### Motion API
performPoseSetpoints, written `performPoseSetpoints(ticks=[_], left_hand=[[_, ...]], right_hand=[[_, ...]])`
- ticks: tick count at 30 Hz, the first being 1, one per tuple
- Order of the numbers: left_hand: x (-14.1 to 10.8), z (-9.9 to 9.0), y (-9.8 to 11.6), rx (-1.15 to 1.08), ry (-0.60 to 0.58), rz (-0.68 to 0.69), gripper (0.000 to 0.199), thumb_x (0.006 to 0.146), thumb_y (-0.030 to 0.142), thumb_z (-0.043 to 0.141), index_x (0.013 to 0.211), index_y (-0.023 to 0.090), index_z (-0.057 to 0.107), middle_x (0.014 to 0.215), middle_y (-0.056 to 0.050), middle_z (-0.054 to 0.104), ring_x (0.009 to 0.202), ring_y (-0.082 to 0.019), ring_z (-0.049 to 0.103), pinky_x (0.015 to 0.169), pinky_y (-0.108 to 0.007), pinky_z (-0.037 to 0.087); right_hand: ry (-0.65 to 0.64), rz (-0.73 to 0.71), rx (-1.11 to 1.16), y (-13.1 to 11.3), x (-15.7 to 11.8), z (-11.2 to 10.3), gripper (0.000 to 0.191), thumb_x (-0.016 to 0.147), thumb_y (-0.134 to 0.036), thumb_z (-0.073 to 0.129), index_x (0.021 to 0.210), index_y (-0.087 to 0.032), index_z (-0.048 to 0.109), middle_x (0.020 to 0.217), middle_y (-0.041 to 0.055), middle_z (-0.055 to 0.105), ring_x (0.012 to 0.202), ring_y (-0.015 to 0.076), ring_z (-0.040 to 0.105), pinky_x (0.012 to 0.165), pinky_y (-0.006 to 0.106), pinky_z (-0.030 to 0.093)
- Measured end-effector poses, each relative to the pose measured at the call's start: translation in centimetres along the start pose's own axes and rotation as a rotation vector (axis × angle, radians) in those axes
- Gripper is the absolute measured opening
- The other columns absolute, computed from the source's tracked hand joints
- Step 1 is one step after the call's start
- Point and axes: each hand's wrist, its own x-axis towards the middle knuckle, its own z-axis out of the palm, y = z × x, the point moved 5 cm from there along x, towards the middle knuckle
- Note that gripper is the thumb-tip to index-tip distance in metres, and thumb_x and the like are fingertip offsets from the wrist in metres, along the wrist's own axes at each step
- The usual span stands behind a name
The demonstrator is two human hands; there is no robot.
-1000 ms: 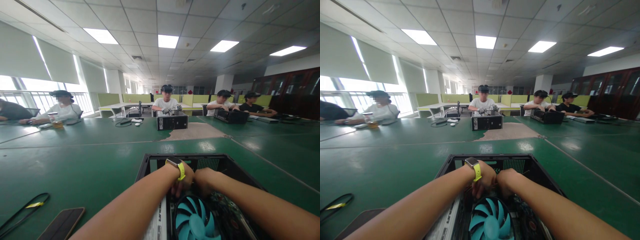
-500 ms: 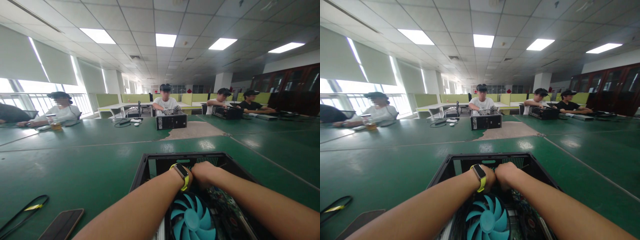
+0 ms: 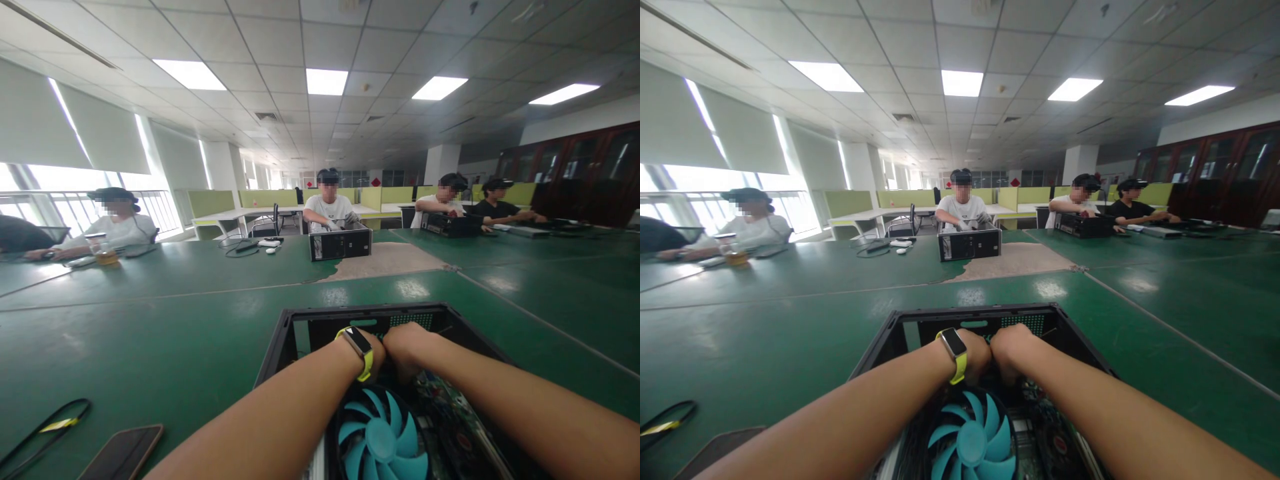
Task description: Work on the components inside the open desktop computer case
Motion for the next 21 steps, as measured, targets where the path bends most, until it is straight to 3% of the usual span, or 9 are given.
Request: performPoseSetpoints(ticks=[3,8,15,18,21], left_hand=[[-0.5,-0.3,0.3,0.038,-0.067,-0.030,0.016,0.054,0.016,0.078,0.068,0.014,0.072,0.076,-0.012,0.071,0.070,-0.026,0.063,0.067,-0.036,0.052],[-1.0,-0.5,0.8,0.081,-0.081,-0.055,0.025,0.058,0.022,0.076,0.080,0.013,0.072,0.084,-0.014,0.071,0.073,-0.028,0.064,0.066,-0.037,0.052],[-0.1,0.5,0.5,0.086,-0.100,-0.060,0.024,0.058,0.023,0.073,0.081,0.014,0.073,0.081,-0.012,0.071,0.074,-0.029,0.064,0.068,-0.037,0.053],[0.5,1.0,0.2,0.069,-0.089,-0.059,0.023,0.057,0.021,0.073,0.080,0.014,0.073,0.081,-0.013,0.071,0.076,-0.031,0.065,0.069,-0.040,0.052],[1.0,1.4,-0.1,0.030,-0.035,-0.045,0.022,0.055,0.021,0.074,0.075,0.014,0.074,0.079,-0.015,0.070,0.074,-0.034,0.064,0.067,-0.042,0.052]], right_hand=[[0.011,0.003,0.028,0.1,0.0,0.1,0.051,0.048,-0.039,0.080,0.093,-0.018,0.070,0.101,0.0135,0.067,0.094,0.0317,0.063,0.077,0.037,0.051],[0.055,0.003,0.031,0.3,0.4,0.3,0.048,0.046,-0.040,0.080,0.088,-0.018,0.070,0.099,0.0135,0.068,0.092,0.0313,0.064,0.075,0.036,0.051],[0.058,0.018,0.024,-0.3,-0.2,0.1,0.046,0.050,-0.038,0.079,0.090,-0.016,0.070,0.099,0.0146,0.068,0.091,0.0313,0.064,0.074,0.036,0.051],[0.065,0.000,0.004,-0.6,-0.9,-0.7,0.044,0.054,-0.029,0.077,0.095,-0.014,0.069,0.100,0.0168,0.067,0.090,0.0328,0.064,0.072,0.037,0.052],[0.107,-0.009,-0.003,-0.7,-3.6,-2.5,0.034,0.064,-0.024,0.068,0.096,-0.012,0.069,0.096,0.0178,0.068,0.088,0.0338,0.064,0.068,0.037,0.052]])
